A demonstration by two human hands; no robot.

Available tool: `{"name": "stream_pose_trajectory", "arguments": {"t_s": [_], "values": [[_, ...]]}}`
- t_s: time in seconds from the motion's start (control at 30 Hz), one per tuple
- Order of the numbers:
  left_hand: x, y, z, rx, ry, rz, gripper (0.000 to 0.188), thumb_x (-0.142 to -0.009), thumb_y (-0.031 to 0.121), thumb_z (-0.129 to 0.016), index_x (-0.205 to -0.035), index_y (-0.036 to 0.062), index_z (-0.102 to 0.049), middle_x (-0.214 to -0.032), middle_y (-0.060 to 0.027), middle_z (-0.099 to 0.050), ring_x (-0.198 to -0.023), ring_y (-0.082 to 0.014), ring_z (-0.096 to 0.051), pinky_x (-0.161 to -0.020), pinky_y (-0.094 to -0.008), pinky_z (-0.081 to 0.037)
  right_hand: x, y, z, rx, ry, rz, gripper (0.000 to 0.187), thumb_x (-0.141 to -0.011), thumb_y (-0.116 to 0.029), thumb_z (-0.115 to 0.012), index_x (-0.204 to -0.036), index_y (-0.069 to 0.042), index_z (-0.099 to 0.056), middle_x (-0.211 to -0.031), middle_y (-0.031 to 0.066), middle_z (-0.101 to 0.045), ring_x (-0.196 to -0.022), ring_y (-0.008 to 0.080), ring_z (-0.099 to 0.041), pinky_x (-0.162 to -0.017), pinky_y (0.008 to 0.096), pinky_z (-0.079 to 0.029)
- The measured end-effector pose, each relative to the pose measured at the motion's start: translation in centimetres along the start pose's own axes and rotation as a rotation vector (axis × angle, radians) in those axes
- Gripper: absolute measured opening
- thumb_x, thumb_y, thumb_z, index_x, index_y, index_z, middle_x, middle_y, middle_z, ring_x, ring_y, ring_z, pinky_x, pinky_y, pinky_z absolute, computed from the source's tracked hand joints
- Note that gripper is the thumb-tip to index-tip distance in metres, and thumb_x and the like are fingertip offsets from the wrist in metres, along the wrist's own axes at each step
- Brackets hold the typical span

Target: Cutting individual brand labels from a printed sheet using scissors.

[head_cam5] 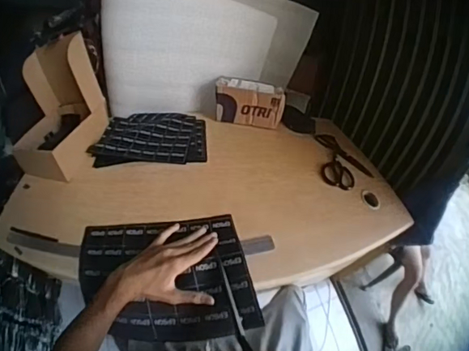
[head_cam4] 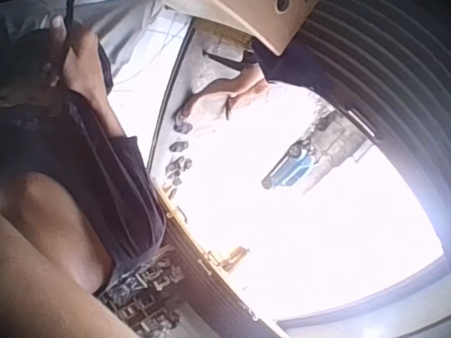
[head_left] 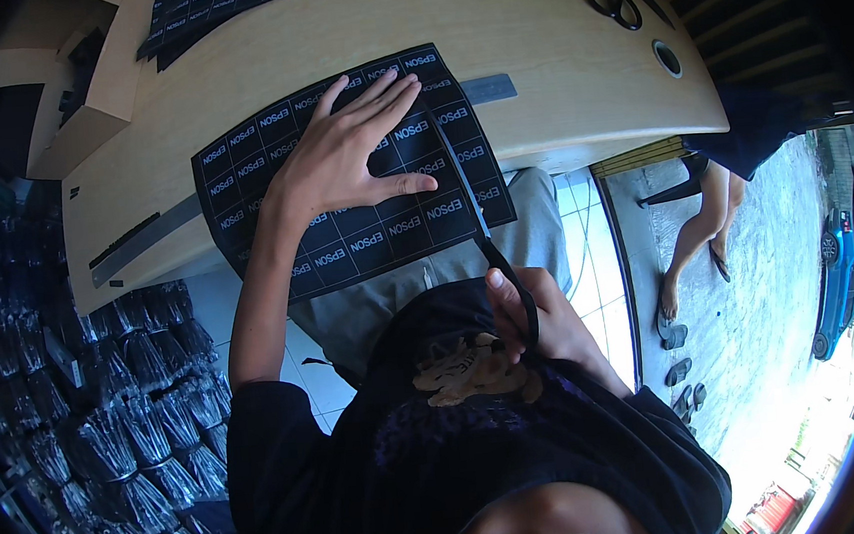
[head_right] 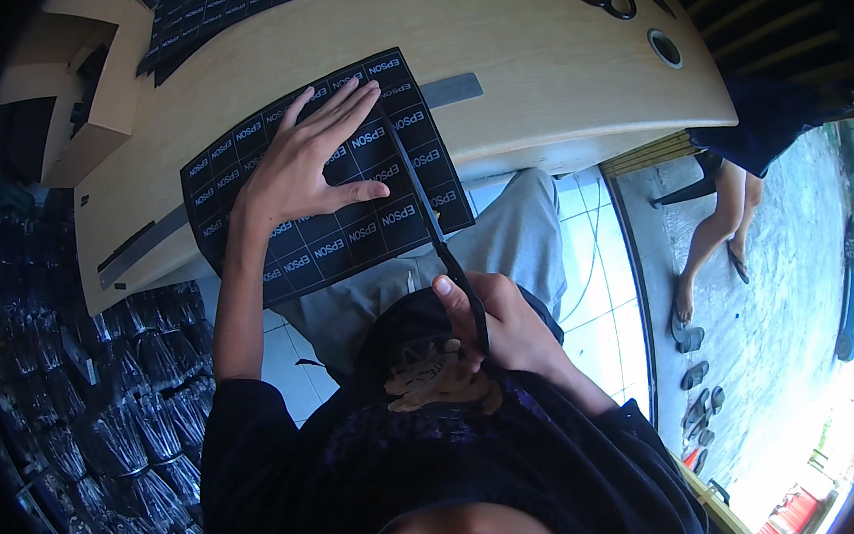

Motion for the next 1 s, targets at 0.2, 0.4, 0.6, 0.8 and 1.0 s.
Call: {"name": "stream_pose_trajectory", "arguments": {"t_s": [0.2, 0.4, 0.6, 0.8, 1.0], "values": [[1.4, 3.0, 2.1, 0.037, 0.288, 0.004, 0.080, -0.071, 0.064, -0.061, -0.119, 0.0007, -0.054, -0.117, -0.0184, -0.057, -0.111, -0.0295, -0.055, -0.098, -0.0449, -0.040, -0.1, 0.2, -0.3, -0.057, -0.021, 0.028, 0.059, -0.091, -0.053, -0.041, -0.068, 0.001, -0.046, -0.047, 0.0037, -0.048, -0.041, 0.0134, -0.054, -0.042, 0.0247, -0.043], [7.1, 11.5, 0.9, 1.276, 0.105, 0.384, 0.035, -0.085, 0.036, -0.064, -0.076, 0.0036, -0.057, -0.069, -0.0038, -0.057, -0.063, -0.0106, -0.057, -0.058, -0.0241, -0.046, -0.6, 0.4, 0.1, -0.067, -0.054, 0.049, 0.061, -0.091, -0.055, -0.041, -0.074, 0.003, -0.047, -0.053, 0.0037, -0.049, -0.045, 0.0116, -0.053, -0.043, 0.0251, -0.043], [7.8, 12.5, -6.5, 1.940, 0.254, 0.870, 0.066, -0.088, 0.063, -0.036, -0.102, 0.0008, -0.053, -0.089, -0.0074, -0.058, -0.082, -0.0139, -0.058, -0.071, -0.0260, -0.046, -1.1, 0.5, 0.3, -0.125, -0.123, 0.067, 0.060, -0.090, -0.057, -0.040, -0.078, 0.002, -0.047, -0.056, 0.0027, -0.048, -0.047, 0.0105, -0.051, -0.045, 0.0251, -0.042], [5.4, 11.0, -6.5, 2.044, 0.804, 1.050, 0.046, -0.088, 0.041, -0.057, -0.118, 0.0098, -0.043, -0.103, -0.0044, -0.058, -0.094, -0.0139, -0.058, -0.073, -0.0278, -0.046, -1.5, 1.1, 0.5, -0.133, -0.173, 0.103, 0.061, -0.088, -0.061, -0.040, -0.080, -0.001, -0.045, -0.059, 0.0005, -0.043, -0.049, 0.0085, -0.044, -0.046, 0.0246, -0.039], [5.1, 11.5, -5.5, 1.660, 1.005, 0.948, 0.037, -0.090, 0.016, -0.058, -0.119, 0.0010, -0.042, -0.113, -0.0072, -0.051, -0.097, -0.0113, -0.054, -0.079, -0.0280, -0.047, -1.5, 0.9, 0.5, -0.240, -0.210, 0.083, 0.072, -0.077, -0.075, -0.037, -0.078, -0.004, -0.044, -0.060, -0.0015, -0.036, -0.050, 0.0095, -0.041, -0.047, 0.0236, -0.035]]}}
Point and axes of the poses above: each hand's wrist, its own x-axis away from the middle knuckle, its own z-axis out of the back of the hand, y = z × x, the point moved 1 cm from there along -x, towards the middle knuckle
